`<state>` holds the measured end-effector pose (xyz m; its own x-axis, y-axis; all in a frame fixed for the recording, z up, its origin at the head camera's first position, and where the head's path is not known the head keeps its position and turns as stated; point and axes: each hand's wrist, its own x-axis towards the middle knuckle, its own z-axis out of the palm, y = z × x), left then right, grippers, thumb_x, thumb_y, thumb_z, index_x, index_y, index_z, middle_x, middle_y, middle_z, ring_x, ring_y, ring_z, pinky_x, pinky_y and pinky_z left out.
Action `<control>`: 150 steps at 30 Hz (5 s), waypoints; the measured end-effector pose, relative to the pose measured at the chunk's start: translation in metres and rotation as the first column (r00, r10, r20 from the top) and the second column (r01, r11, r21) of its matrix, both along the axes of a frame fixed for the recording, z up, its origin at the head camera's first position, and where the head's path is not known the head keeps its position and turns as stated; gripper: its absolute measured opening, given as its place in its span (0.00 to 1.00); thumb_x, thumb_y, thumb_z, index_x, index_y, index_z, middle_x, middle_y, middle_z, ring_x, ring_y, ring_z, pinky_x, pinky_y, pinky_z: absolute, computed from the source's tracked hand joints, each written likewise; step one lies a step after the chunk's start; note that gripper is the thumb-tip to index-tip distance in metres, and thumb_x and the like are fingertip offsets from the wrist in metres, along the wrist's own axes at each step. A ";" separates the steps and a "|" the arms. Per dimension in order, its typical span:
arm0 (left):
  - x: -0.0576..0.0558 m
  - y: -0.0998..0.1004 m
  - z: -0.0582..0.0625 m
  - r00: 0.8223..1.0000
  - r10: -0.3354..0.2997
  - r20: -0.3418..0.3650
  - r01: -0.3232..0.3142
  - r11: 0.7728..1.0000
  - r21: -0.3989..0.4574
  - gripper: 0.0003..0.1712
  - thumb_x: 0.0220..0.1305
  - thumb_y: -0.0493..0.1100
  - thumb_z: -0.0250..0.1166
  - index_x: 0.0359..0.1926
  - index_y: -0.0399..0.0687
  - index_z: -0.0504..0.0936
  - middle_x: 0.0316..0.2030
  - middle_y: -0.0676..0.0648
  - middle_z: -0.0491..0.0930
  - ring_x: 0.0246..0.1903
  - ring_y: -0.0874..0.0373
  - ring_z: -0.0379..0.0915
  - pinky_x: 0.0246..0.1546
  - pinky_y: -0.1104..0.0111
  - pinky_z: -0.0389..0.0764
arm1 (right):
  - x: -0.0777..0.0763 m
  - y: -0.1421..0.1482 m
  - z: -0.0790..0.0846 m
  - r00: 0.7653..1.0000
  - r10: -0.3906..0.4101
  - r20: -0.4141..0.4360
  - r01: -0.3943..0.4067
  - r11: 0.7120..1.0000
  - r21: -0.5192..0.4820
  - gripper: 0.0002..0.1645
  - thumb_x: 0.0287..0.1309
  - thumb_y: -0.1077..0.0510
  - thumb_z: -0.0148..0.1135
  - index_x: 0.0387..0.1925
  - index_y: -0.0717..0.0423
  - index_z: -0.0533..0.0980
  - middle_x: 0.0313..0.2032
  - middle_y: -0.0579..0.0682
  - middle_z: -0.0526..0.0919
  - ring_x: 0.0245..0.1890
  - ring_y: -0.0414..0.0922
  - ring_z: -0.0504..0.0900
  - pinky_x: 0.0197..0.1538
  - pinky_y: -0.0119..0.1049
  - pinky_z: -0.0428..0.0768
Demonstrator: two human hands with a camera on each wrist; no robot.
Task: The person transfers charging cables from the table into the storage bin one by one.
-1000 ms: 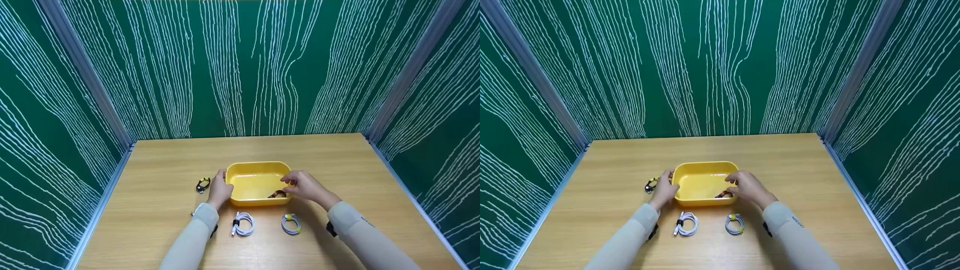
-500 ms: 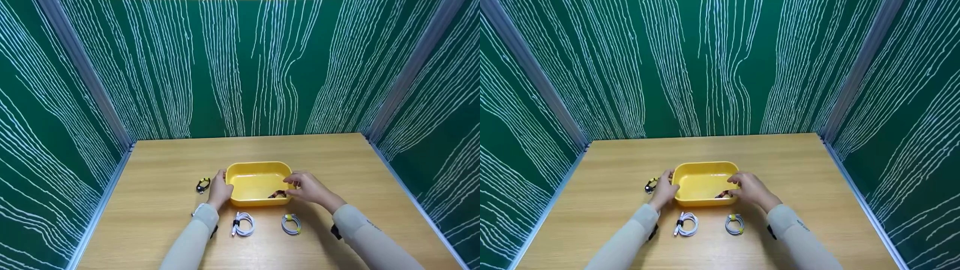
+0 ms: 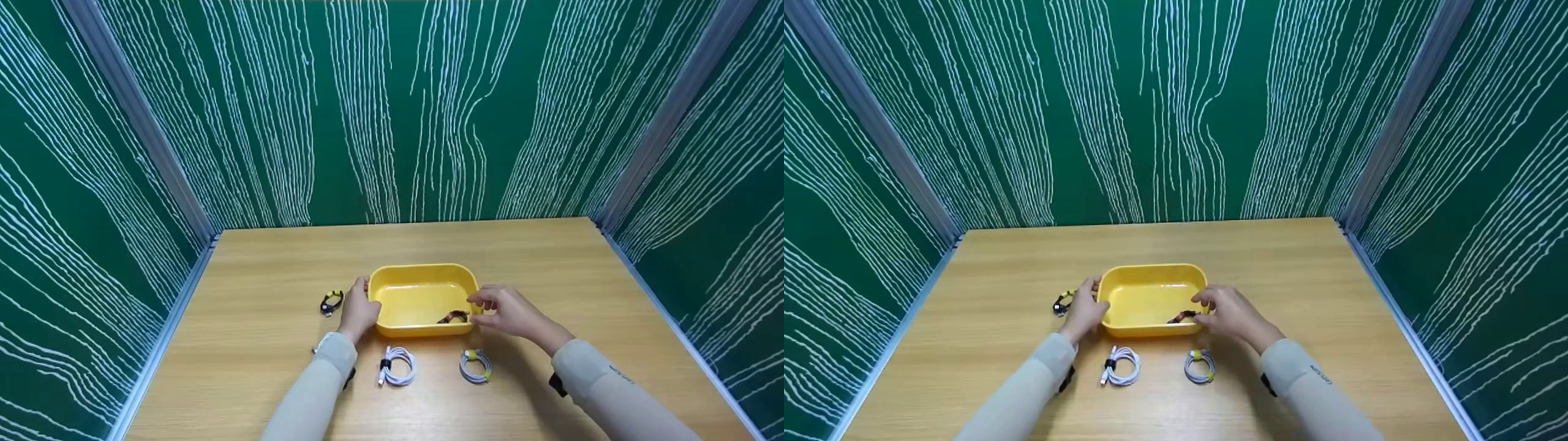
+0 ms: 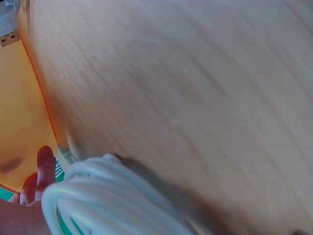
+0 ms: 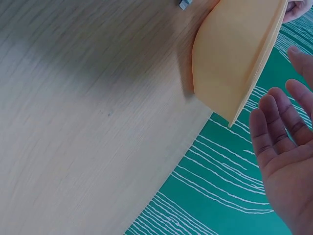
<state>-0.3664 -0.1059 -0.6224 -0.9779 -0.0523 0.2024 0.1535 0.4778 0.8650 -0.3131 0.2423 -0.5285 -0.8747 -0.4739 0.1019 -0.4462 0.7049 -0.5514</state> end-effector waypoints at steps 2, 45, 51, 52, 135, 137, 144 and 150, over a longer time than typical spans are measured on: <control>-0.002 0.000 -0.004 1.000 0.004 0.014 -0.004 1.000 -0.002 0.37 0.49 0.27 0.63 0.65 0.33 0.78 0.50 0.36 0.87 0.47 0.47 0.84 0.50 0.59 0.87 | 0.001 0.001 0.000 1.000 0.003 0.002 -0.003 1.000 -0.005 0.20 0.62 0.56 0.80 0.53 0.58 0.88 0.43 0.57 0.88 0.41 0.50 0.82 0.48 0.46 0.89; 0.019 0.008 0.032 0.991 0.013 0.134 -0.015 1.000 0.008 0.36 0.56 0.24 0.62 0.69 0.35 0.75 0.58 0.33 0.84 0.54 0.42 0.83 0.56 0.53 0.88 | 0.021 -0.007 -0.007 0.950 0.310 0.029 -0.311 0.937 0.161 0.19 0.59 0.59 0.81 0.51 0.60 0.88 0.41 0.53 0.92 0.37 0.46 0.86 0.41 0.34 0.86; 0.019 0.008 0.033 0.993 0.011 0.122 -0.012 1.000 0.011 0.35 0.56 0.24 0.62 0.68 0.34 0.76 0.57 0.33 0.85 0.54 0.43 0.83 0.56 0.53 0.87 | 0.025 -0.012 -0.011 0.948 0.312 0.067 -0.319 0.924 0.211 0.19 0.58 0.57 0.82 0.50 0.56 0.89 0.42 0.48 0.92 0.38 0.39 0.84 0.42 0.35 0.86; 0.020 0.008 0.033 0.993 0.012 0.118 -0.013 1.000 0.012 0.35 0.55 0.24 0.61 0.67 0.34 0.76 0.56 0.34 0.85 0.54 0.43 0.83 0.57 0.53 0.87 | 0.026 -0.012 -0.012 0.949 0.308 0.072 -0.317 0.923 0.220 0.19 0.58 0.56 0.82 0.50 0.55 0.89 0.42 0.47 0.92 0.38 0.38 0.83 0.42 0.35 0.85; 0.017 0.007 0.030 0.992 0.005 0.128 -0.008 1.000 0.022 0.36 0.55 0.24 0.63 0.69 0.32 0.75 0.58 0.31 0.84 0.56 0.40 0.83 0.59 0.52 0.87 | 0.033 -0.014 -0.001 0.949 0.312 0.035 -0.313 0.930 0.192 0.03 0.61 0.62 0.75 0.36 0.54 0.86 0.28 0.40 0.81 0.28 0.32 0.71 0.31 0.29 0.74; 0.019 0.008 0.033 0.991 0.018 0.135 -0.018 1.000 0.006 0.36 0.56 0.24 0.62 0.69 0.33 0.75 0.58 0.32 0.84 0.57 0.41 0.83 0.59 0.53 0.87 | 0.033 -0.014 0.001 0.949 0.315 0.024 -0.314 0.930 0.190 0.04 0.60 0.63 0.75 0.34 0.53 0.85 0.27 0.39 0.79 0.28 0.32 0.70 0.31 0.29 0.73; 0.021 0.009 0.034 0.995 0.018 0.094 -0.016 1.000 -0.019 0.36 0.54 0.25 0.62 0.68 0.33 0.76 0.55 0.34 0.86 0.54 0.42 0.83 0.58 0.53 0.86 | 0.030 -0.014 0.007 0.927 0.361 -0.100 -0.337 0.921 0.194 0.04 0.58 0.64 0.75 0.34 0.56 0.86 0.27 0.43 0.80 0.29 0.32 0.70 0.31 0.29 0.73; 0.021 0.008 0.033 0.998 -0.001 0.069 0.001 1.000 -0.002 0.36 0.52 0.25 0.61 0.67 0.31 0.76 0.54 0.32 0.86 0.53 0.40 0.83 0.58 0.51 0.86 | 0.026 -0.013 0.015 0.922 0.365 -0.128 -0.337 0.921 0.197 0.08 0.53 0.69 0.73 0.36 0.59 0.87 0.28 0.46 0.83 0.30 0.34 0.73 0.32 0.30 0.76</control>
<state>-0.3455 -0.0983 -0.5895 -0.9896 -0.0511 0.1346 0.0939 0.4797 0.8724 -0.2867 0.2289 -0.5131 -0.6276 -0.7696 0.1177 -0.7535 0.5625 -0.3403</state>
